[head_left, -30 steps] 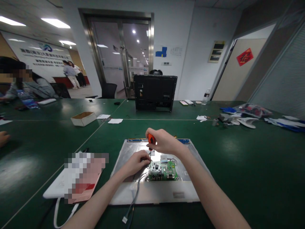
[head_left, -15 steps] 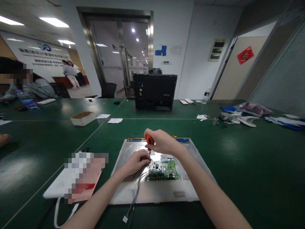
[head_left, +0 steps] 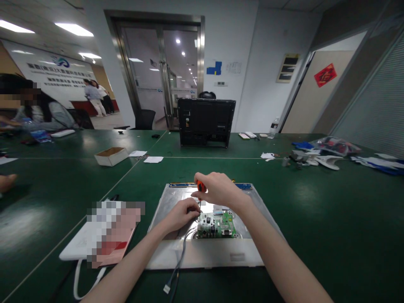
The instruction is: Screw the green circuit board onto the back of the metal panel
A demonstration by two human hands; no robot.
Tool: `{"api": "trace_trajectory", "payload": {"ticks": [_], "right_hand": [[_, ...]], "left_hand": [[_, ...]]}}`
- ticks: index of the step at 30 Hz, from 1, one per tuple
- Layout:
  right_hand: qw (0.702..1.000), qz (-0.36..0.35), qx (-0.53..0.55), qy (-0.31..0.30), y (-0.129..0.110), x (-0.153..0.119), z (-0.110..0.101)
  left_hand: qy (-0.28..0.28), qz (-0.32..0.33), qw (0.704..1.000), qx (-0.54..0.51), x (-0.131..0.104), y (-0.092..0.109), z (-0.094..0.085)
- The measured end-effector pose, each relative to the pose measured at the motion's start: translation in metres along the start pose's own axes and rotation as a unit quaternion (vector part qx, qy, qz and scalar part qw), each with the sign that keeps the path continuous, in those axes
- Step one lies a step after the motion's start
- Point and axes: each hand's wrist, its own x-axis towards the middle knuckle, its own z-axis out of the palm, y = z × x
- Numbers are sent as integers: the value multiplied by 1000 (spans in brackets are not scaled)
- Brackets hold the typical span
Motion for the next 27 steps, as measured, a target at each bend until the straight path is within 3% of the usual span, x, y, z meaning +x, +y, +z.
{"api": "trace_trajectory", "payload": {"ticks": [5, 11, 27], "right_hand": [[999, 12, -43, 9, 1, 1, 0], [1000, -22, -1, -12, -1, -1, -3], [999, -23, 9, -35, -8, -7, -13]], "left_hand": [[5, -5, 1000, 5, -1, 3, -1], [8, -8, 1000, 2, -1, 0, 2], [0, -8, 1000, 3, -1, 1, 1]]}}
